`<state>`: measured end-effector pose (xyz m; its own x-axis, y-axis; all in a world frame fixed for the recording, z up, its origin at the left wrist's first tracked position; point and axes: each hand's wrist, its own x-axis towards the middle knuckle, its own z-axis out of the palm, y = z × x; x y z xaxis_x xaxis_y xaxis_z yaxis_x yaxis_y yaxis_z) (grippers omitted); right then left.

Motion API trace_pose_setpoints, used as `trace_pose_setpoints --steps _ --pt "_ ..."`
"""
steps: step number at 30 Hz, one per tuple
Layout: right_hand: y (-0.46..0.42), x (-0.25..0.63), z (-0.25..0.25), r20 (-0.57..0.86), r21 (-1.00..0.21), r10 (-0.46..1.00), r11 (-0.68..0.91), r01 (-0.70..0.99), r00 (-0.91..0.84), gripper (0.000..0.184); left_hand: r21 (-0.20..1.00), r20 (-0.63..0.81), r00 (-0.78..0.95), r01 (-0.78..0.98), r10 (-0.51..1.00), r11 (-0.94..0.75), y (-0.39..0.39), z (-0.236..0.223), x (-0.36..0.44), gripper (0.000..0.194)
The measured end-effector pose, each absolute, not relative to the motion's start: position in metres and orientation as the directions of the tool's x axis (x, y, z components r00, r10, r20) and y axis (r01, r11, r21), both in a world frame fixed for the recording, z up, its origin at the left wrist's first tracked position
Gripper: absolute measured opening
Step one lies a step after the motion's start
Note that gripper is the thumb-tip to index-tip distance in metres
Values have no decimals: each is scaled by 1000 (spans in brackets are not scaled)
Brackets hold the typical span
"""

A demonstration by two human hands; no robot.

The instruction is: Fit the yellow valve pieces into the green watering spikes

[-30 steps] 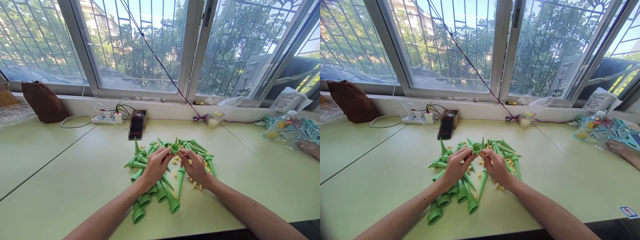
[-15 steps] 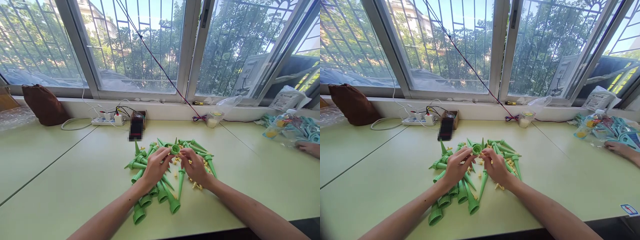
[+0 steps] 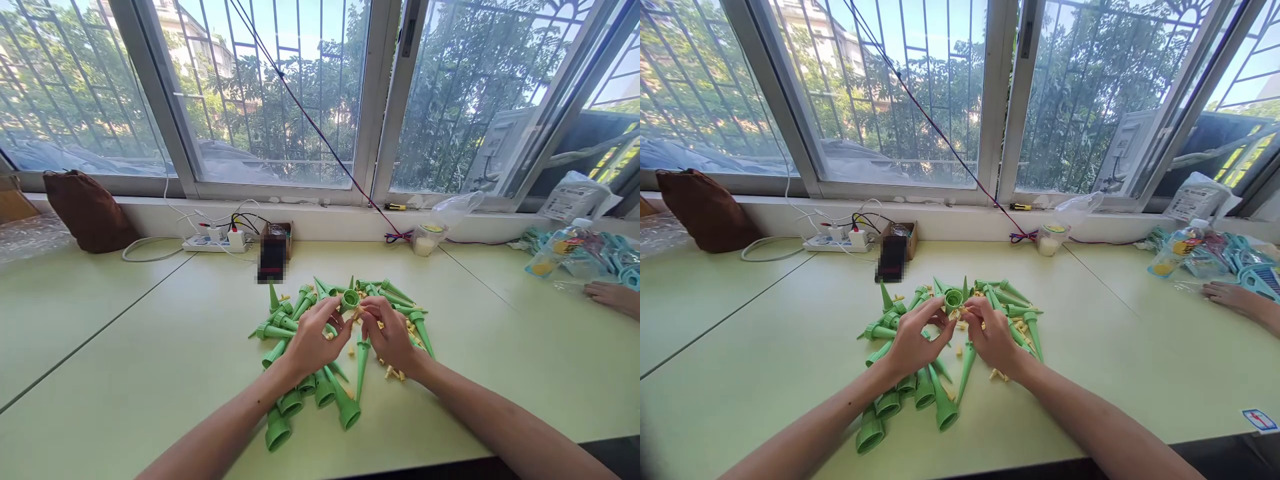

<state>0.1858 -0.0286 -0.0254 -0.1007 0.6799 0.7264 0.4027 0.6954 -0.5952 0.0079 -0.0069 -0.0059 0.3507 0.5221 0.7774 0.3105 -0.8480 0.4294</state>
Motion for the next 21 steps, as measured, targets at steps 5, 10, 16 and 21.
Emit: trace_pose_setpoints --steps 5,10,16,21 --pt "-30 185 -25 737 -582 668 703 409 -102 4 469 760 373 250 532 -847 -7 -9 7 31" --pt "-31 183 -27 743 -570 661 709 416 -109 7 500 733 387 252 560 -829 -9 -5 6 26" --pt "-31 182 -24 772 -485 611 744 459 -173 11 496 709 394 312 585 -811 -9 -5 4 21" --pt "-32 182 -22 771 -473 611 738 482 -178 14 515 687 389 335 614 -789 -10 -8 4 27"
